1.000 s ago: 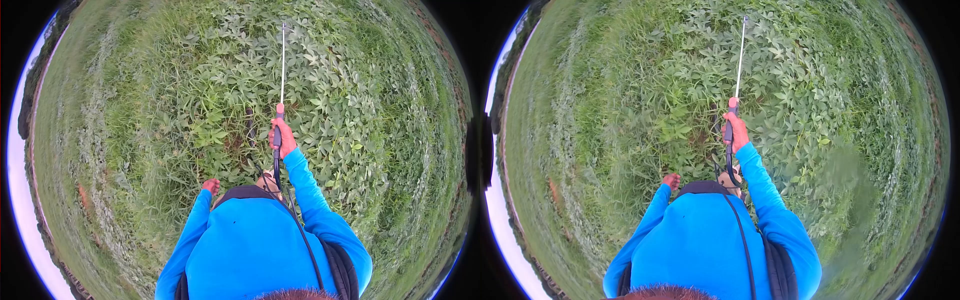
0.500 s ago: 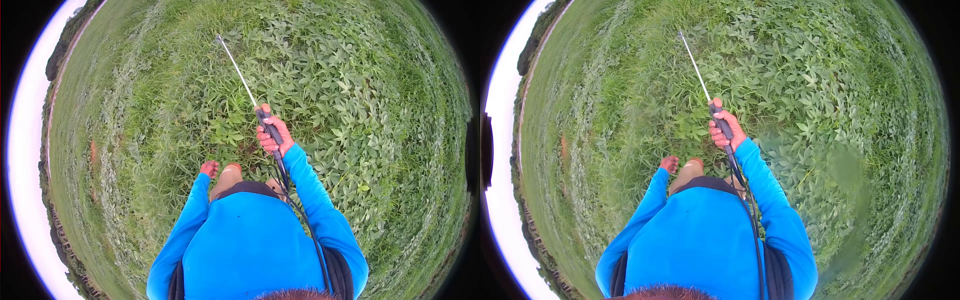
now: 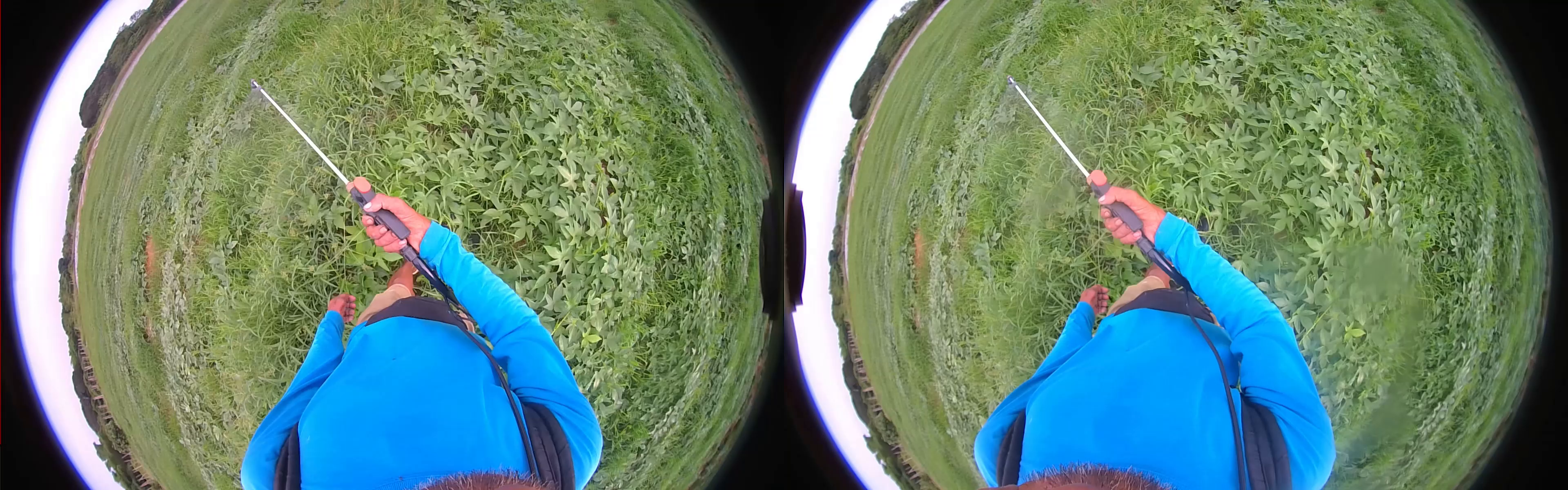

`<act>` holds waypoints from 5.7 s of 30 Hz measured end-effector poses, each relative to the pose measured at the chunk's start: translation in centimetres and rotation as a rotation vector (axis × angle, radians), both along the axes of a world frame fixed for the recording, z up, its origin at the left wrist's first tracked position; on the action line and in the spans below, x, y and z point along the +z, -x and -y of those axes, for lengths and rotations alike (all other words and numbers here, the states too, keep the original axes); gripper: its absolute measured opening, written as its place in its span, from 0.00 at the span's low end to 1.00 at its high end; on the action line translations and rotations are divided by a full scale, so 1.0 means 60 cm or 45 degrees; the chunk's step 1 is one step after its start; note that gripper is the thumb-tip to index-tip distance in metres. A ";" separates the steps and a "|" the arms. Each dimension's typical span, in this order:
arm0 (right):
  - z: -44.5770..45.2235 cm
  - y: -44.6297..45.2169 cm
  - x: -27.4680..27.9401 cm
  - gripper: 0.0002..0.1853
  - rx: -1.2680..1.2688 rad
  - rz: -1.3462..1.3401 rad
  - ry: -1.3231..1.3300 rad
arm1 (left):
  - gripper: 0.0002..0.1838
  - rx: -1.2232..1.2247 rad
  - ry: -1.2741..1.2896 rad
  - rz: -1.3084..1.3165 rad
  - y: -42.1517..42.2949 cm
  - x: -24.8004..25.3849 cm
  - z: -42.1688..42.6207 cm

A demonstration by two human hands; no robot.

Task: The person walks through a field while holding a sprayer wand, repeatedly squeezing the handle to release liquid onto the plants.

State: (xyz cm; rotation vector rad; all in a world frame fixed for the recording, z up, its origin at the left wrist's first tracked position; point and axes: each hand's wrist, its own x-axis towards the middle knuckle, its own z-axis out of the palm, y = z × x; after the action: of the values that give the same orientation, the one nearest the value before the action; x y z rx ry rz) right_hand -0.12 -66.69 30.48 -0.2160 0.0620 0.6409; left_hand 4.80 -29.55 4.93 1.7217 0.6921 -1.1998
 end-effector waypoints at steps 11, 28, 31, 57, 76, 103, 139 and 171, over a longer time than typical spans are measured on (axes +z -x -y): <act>0.093 -0.208 -0.015 0.16 -0.225 -0.114 0.182 | 0.14 -0.166 0.089 0.033 -0.168 -0.030 0.162; 0.096 0.115 -0.052 0.14 -0.709 -0.522 0.300 | 0.15 -0.237 0.162 -0.025 -0.034 -0.054 0.149; 0.110 0.142 -0.053 0.13 -0.815 -0.585 0.310 | 0.16 -0.213 0.159 -0.064 -0.035 -0.054 0.147; 0.233 -0.304 0.022 0.13 -0.504 -0.395 0.217 | 0.15 -0.197 0.184 -0.191 -0.345 -0.153 0.368; 0.373 -0.415 0.037 0.16 -0.618 -0.514 0.250 | 0.17 -0.362 0.188 -0.153 -0.490 -0.118 0.476; 0.789 -0.178 -0.072 0.15 -1.403 -0.835 0.733 | 0.14 -0.605 0.134 -0.240 -0.474 -0.099 0.809; 0.613 -0.566 -0.002 0.16 -0.140 -0.194 -0.033 | 0.13 -0.136 0.077 -0.189 -0.465 -0.054 0.632; 0.964 -0.285 -0.067 0.15 -0.774 -0.602 0.490 | 0.19 -0.085 -0.212 0.249 -0.507 0.012 0.853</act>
State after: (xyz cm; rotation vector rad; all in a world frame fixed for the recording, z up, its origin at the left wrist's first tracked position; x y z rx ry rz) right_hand 17.00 -124.50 26.44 -0.3922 0.6849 0.0539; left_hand 35.20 -80.73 5.62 1.9845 0.6345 -1.0242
